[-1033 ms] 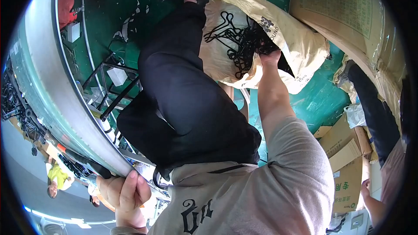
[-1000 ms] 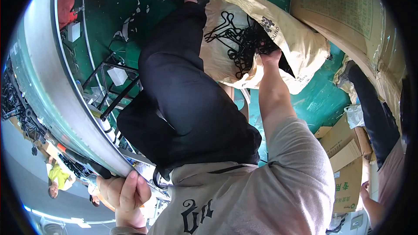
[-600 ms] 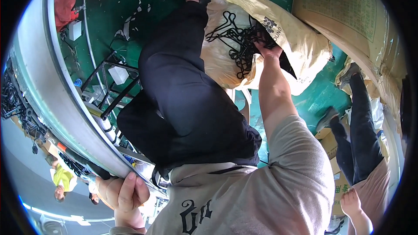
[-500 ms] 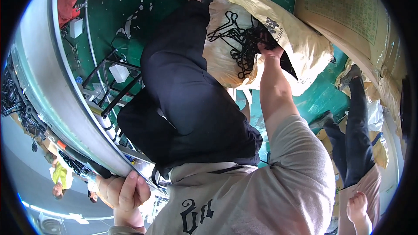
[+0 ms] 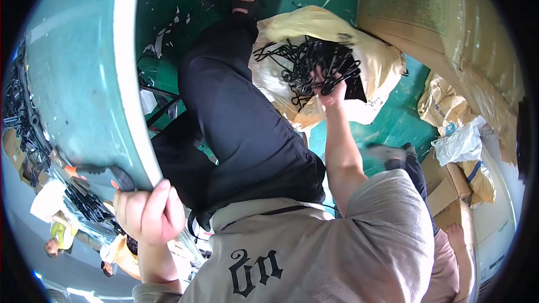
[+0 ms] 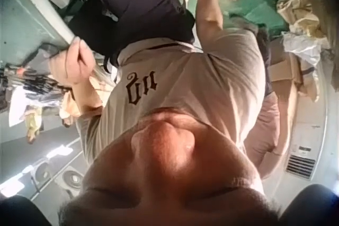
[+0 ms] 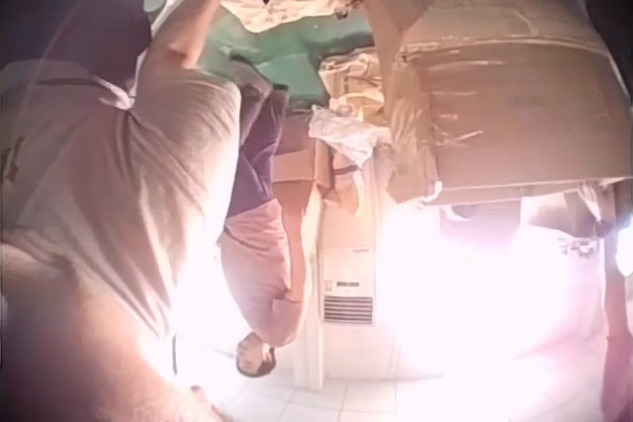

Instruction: Assembling bicycle seats by hammering plastic caps into the base to secure the metal rails while using a template jig.

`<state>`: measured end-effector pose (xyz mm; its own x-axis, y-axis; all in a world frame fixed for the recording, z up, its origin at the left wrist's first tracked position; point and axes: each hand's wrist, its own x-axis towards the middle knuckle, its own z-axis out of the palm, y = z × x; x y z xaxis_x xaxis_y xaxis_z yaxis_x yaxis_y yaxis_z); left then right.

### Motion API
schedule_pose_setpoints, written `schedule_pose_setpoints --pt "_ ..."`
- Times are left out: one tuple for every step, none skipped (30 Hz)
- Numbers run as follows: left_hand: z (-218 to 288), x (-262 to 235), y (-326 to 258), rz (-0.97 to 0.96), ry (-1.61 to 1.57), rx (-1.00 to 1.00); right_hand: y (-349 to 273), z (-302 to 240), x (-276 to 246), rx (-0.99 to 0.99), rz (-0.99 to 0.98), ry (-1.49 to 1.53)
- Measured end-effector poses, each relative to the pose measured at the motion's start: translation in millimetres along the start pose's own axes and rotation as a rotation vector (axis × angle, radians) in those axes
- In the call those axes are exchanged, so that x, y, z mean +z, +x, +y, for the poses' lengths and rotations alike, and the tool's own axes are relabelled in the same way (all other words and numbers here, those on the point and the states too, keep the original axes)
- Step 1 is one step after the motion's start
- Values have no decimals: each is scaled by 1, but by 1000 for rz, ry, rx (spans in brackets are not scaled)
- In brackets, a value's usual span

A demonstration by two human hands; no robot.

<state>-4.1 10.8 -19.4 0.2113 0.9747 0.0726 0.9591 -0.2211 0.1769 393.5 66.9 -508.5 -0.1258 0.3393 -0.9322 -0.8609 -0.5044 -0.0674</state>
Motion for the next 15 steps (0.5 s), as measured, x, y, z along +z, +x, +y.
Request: schedule_pose_setpoints --pt "2 -1 3 27 -7 7 -16 11 5 -36 -15 -14" --pt "3 -1 3 46 -31 2 -37 22 14 -74 -32 -33" --pt "4 -1 3 68 -32 9 -58 26 21 -28 -93 -92" --pt "4 -1 4 92 -33 18 -81 25 33 52 -105 -215" --pt "7 -1 6 113 -39 11 -97 26 35 35 -139 -234" --pt "8 -3 8 128 -44 16 -113 26 37 18 -174 -254" --pt "8 -2 8 162 -39 19 -129 23 40 0 -195 -256" --pt "7 1 4 194 -31 13 -151 21 50 -12 -260 -302" --pt "6 2 2 224 -47 17 -173 18 58 -29 -321 -348" --pt "6 3 0 255 -62 21 -192 12 63 -11 -373 -357" --pt "8 0 0 254 -65 18 -213 6 70 -39 -430 -381" --pt "8 -2 -2 261 -51 38 -235 2 81 -68 -490 -407" --pt "11 -8 -5 276 -64 27 -259 1 91 -122 -497 -487" --pt "17 -15 -8 294 -78 13 -277 -5 99 -131 -615 -568" --pt "24 -20 -15 317 -172 -50 -303 -7 116 -145 -656 -652"
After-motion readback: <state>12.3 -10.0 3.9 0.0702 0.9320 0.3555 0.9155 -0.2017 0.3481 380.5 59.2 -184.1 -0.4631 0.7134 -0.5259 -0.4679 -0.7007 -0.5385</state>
